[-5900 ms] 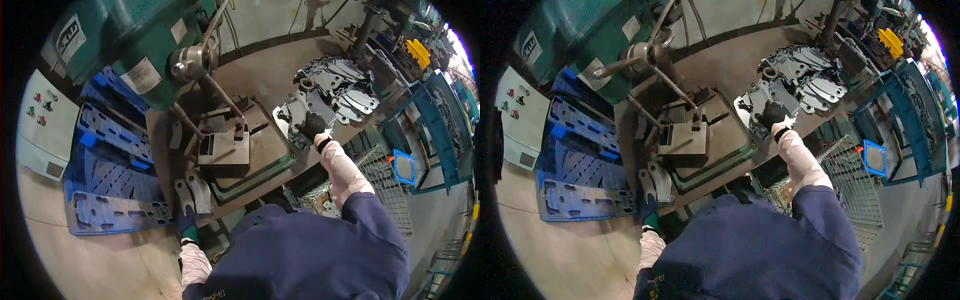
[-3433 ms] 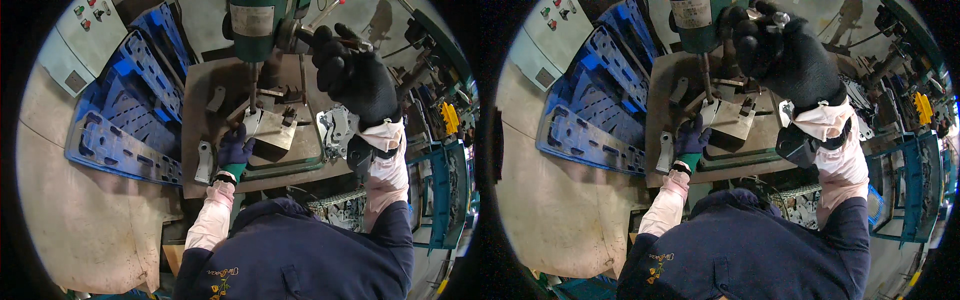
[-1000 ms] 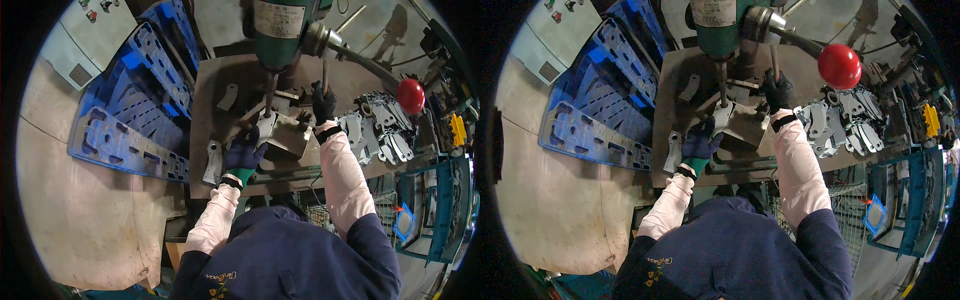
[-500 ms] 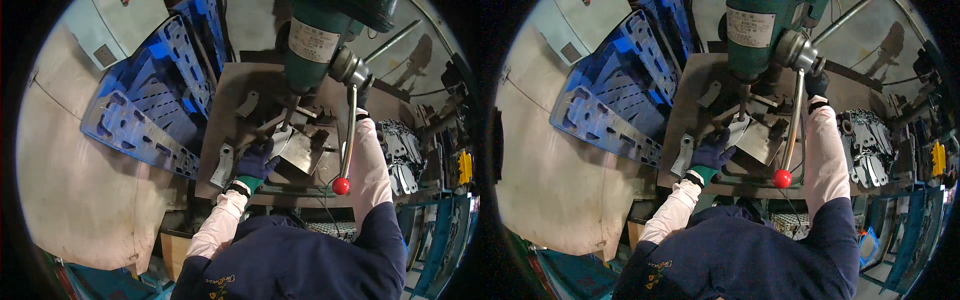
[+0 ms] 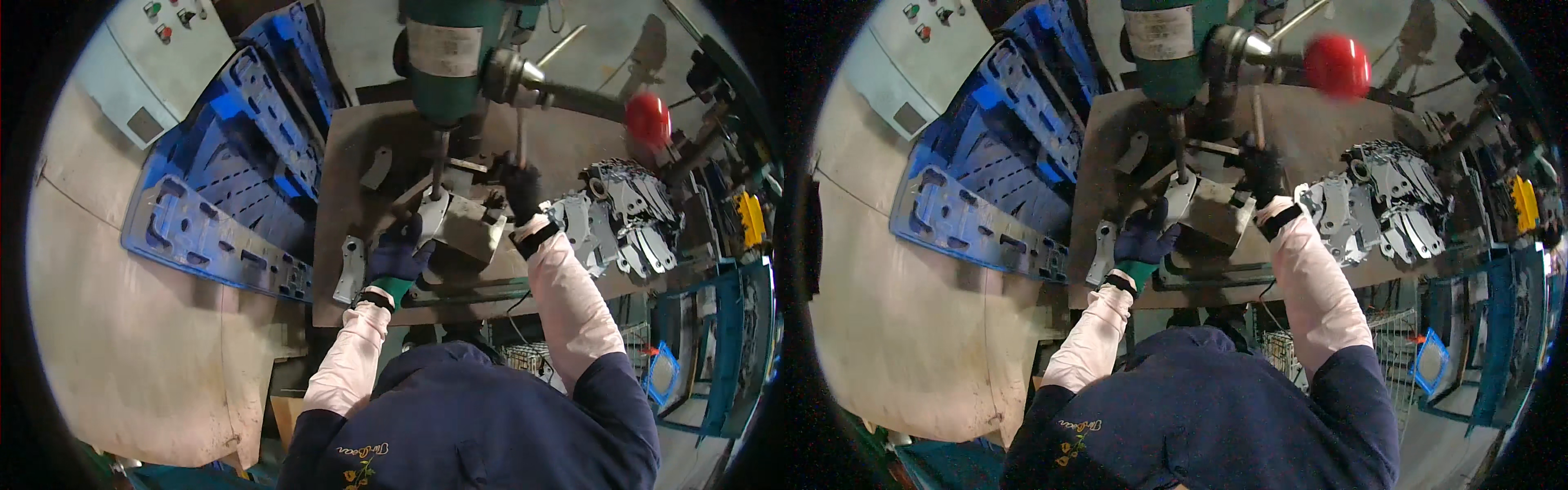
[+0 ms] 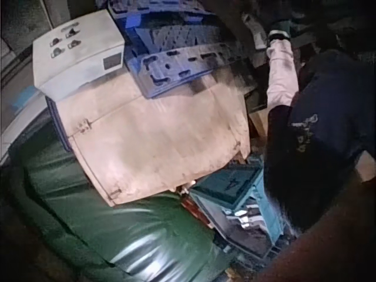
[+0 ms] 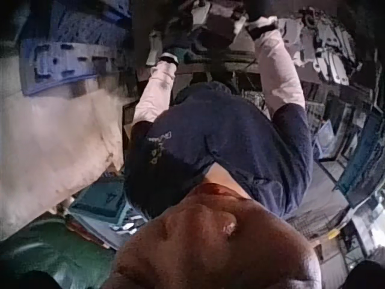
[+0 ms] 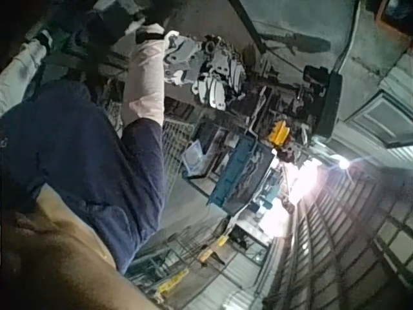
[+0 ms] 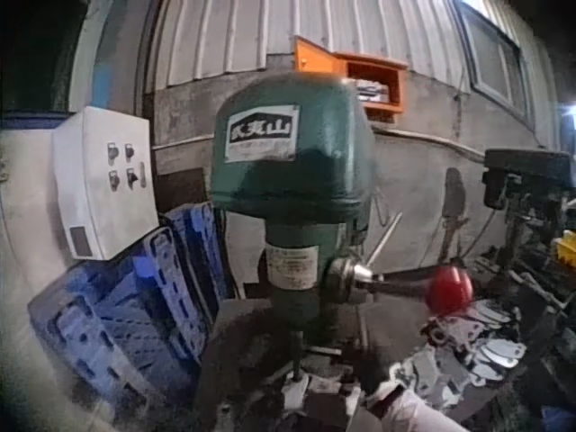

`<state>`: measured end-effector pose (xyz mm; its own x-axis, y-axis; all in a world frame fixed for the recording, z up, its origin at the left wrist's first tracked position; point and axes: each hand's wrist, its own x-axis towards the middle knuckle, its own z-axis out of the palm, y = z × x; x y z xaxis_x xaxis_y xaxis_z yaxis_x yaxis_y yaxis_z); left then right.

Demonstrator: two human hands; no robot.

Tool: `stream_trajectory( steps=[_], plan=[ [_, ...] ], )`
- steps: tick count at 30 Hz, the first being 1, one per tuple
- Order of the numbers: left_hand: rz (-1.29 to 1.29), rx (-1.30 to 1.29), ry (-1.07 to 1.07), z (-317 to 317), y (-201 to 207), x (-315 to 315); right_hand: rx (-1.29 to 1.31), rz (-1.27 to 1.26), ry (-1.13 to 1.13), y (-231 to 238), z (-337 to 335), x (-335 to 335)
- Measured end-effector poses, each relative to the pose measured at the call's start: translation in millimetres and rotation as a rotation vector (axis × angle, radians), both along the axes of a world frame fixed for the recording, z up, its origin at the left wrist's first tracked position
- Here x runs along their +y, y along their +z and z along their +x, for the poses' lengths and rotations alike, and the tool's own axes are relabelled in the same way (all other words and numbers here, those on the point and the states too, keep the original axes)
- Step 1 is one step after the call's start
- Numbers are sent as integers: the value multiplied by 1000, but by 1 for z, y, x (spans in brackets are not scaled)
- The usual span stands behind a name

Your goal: Operating a drill press to bore holes into metal plates for fabrication.

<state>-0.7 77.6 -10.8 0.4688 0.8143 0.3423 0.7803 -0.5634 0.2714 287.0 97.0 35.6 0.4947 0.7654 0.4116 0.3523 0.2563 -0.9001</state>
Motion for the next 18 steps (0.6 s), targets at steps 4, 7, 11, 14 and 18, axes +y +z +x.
stream_trajectory(
  steps=[4,7,11,14,18],
  plan=[
    [-113,-11,6,0,6,-3,218,-67,203,44,-46,-46],
    [-98,13,5,0,8,-4,61,-110,256,94,-78,-84],
    [-27,-23,-35,-2,8,-4,454,-202,595,155,-94,-115],
    [-130,141,-10,-4,10,-3,628,-78,805,185,-97,-114],
    [33,-5,-72,-9,17,-7,982,137,1003,221,-90,-98]
  ],
)
